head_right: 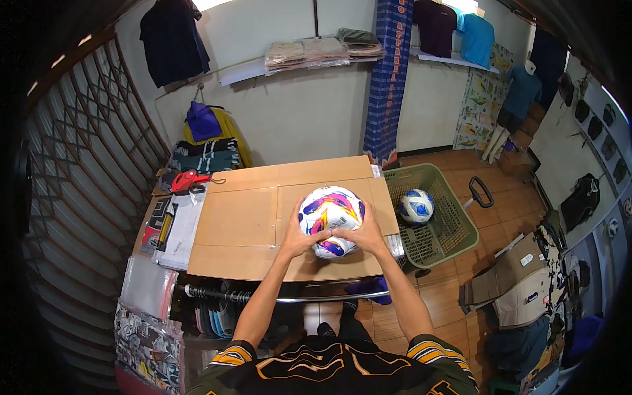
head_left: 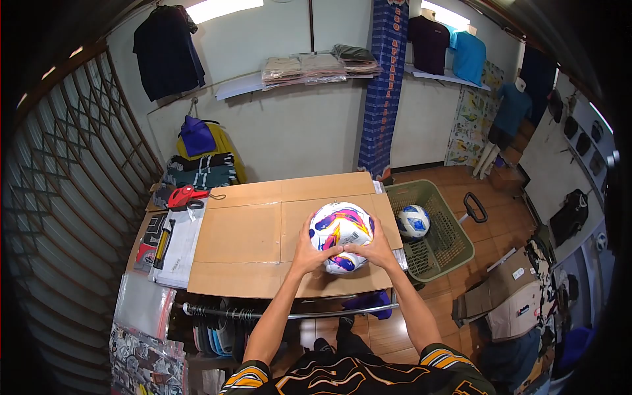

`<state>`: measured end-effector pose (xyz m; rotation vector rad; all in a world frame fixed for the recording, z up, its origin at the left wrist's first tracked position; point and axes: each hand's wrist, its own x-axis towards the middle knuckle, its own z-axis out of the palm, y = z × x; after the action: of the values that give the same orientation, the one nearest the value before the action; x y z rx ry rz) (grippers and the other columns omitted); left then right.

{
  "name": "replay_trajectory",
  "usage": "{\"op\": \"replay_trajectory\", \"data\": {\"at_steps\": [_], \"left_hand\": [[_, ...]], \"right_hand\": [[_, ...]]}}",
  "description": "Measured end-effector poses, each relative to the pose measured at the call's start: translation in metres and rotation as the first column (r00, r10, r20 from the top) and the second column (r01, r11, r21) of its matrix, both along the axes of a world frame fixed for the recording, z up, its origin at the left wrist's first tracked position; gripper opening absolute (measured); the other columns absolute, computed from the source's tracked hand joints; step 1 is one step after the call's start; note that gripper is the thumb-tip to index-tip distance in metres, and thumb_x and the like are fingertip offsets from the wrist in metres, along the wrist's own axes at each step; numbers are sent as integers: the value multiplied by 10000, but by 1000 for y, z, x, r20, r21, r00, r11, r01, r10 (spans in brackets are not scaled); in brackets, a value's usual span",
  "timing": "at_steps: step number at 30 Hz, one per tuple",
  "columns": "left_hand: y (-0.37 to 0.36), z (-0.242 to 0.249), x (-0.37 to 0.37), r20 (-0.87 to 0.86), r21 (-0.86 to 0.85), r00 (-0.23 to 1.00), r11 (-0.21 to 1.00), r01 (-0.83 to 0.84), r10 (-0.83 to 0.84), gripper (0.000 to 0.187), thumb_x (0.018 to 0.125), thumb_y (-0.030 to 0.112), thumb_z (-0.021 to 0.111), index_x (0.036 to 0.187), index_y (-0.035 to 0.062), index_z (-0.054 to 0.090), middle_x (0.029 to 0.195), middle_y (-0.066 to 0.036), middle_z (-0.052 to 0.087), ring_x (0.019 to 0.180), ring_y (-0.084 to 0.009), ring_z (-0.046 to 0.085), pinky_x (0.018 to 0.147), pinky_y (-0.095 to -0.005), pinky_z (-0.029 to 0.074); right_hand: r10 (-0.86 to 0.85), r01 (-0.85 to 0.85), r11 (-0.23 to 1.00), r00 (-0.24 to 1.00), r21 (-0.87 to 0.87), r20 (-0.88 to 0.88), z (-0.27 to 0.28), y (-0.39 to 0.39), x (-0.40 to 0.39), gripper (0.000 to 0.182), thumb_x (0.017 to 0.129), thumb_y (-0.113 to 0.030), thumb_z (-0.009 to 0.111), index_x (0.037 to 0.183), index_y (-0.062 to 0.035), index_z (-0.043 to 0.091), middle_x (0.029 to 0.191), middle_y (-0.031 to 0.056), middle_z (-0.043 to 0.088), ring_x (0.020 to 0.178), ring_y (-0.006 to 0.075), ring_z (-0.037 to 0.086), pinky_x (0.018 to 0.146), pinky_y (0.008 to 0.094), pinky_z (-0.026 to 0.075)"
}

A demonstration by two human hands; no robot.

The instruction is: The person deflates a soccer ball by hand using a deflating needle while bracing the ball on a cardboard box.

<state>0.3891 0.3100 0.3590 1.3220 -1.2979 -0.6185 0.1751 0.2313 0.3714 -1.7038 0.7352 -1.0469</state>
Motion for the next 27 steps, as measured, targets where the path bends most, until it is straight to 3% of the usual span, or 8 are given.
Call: {"op": "replay_trajectory", "data": {"at_steps": [18,27], "left_hand": [[2,2,-1,-24,5,1000,1000,19,-19,1222,635,225,968,1551,-53,207,1435,-235,499,1314,-289,529,1122,-408,431],[1,-3,0,-37,5,999,1000,27,-27,1231,632,214,969,1554,-50,199,1442,-233,493,1319,-286,525,1124,-408,430]], "right_hand": [[17,-17,1000,1000,-24,-6,-12,-7,-2,1130,631,-283,981,1461,72,302,1385,216,475,1303,286,499,1112,413,427],[28,-26,998,999,51,-32,-12,-7,-4,1147,627,-264,977,1476,68,281,1408,217,438,1332,293,469,1132,421,410]]}}
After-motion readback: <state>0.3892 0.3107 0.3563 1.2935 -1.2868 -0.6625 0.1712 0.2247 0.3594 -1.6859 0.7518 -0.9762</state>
